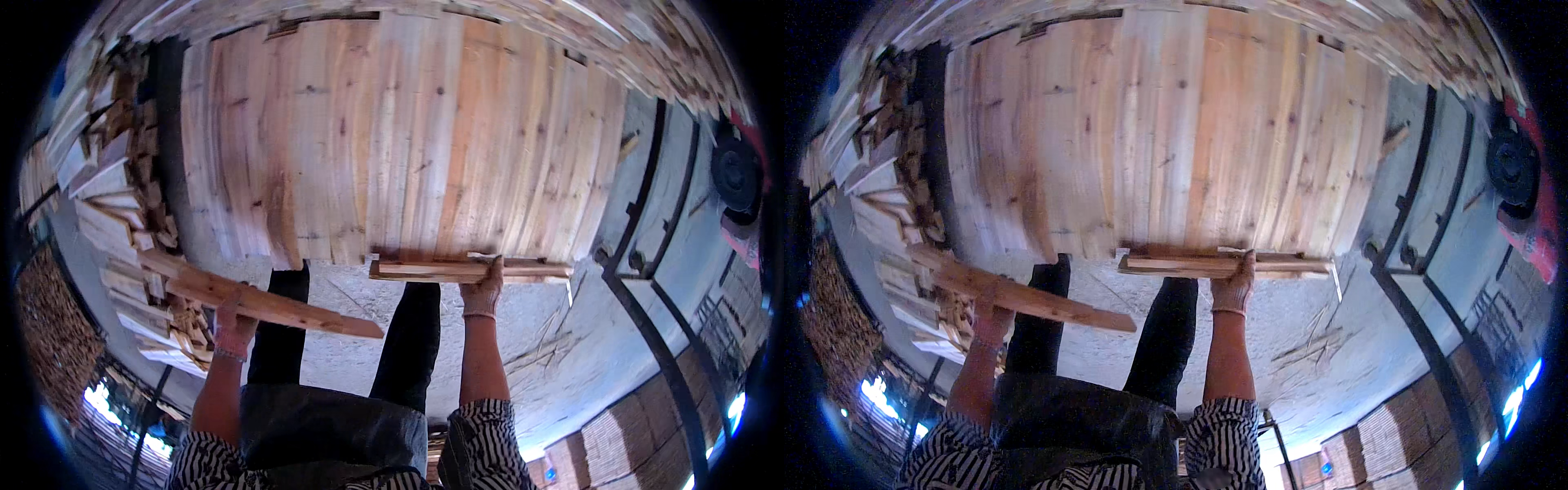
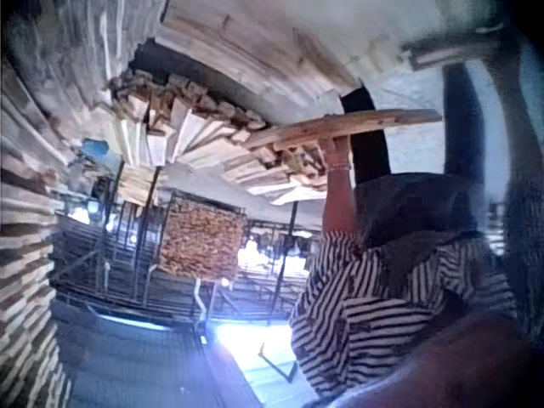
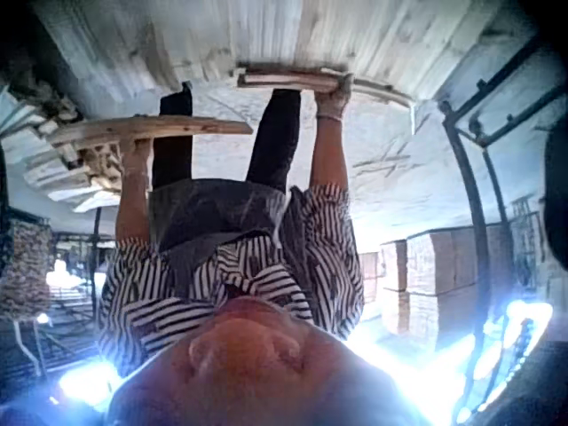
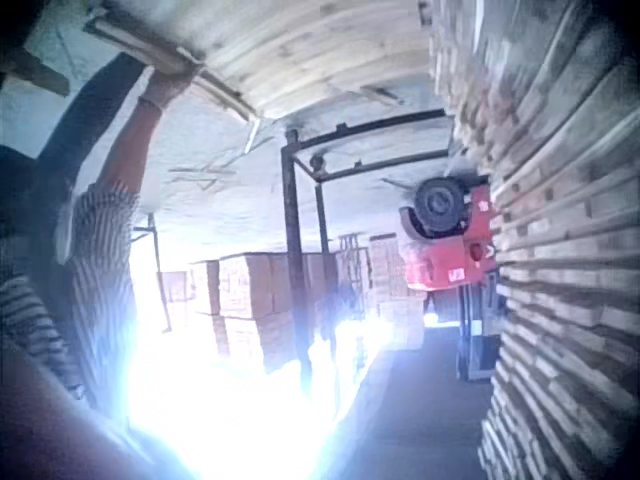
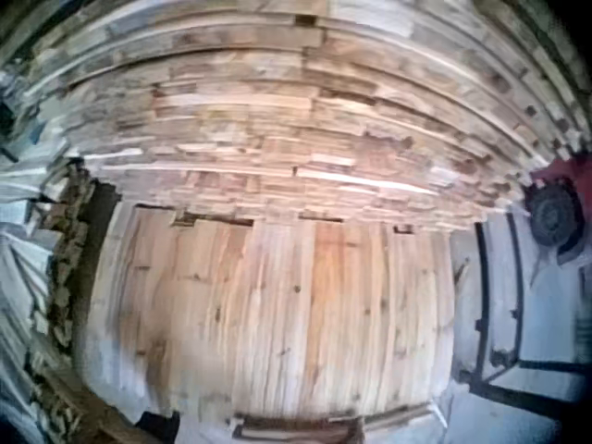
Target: The person repeatedly picks up wooden planks from a large pile and stacks them onto a growing stack. They handle the planks by hand, arranging them in layers and occasionally adjusting the alignment of the stack.
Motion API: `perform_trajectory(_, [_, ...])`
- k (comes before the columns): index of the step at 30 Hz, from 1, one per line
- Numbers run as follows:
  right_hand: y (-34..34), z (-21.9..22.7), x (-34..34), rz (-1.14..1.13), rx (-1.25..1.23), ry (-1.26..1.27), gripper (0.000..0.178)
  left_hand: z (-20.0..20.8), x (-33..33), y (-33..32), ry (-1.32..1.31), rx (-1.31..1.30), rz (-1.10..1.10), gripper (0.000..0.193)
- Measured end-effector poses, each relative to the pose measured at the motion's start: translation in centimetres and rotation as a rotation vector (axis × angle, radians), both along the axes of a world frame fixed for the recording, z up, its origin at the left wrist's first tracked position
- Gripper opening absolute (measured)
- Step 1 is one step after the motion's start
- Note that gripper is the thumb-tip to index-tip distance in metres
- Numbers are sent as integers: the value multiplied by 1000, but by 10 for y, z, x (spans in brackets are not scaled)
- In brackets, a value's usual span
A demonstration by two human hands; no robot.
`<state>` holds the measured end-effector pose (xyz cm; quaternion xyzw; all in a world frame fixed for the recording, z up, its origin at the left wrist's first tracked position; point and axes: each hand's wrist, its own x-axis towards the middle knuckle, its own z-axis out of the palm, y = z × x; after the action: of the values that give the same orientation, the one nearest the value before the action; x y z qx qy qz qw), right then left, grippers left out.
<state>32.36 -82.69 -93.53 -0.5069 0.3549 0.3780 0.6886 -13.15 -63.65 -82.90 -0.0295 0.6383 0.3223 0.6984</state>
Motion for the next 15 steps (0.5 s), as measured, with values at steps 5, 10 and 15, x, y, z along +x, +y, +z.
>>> perform_trajectory(5, [-40,28,-11,168,-42,21,43,-25,-9,-49,-38,-4,202,32])
perform_trajectory(10, [-122,76,14,94,-235,10,45,-63,-10,-70,-41,-10,168,22])
perform_trajectory(15, [-94,130,61,133,-345,-114,45,-102,64,6,-225,-69,394,25])
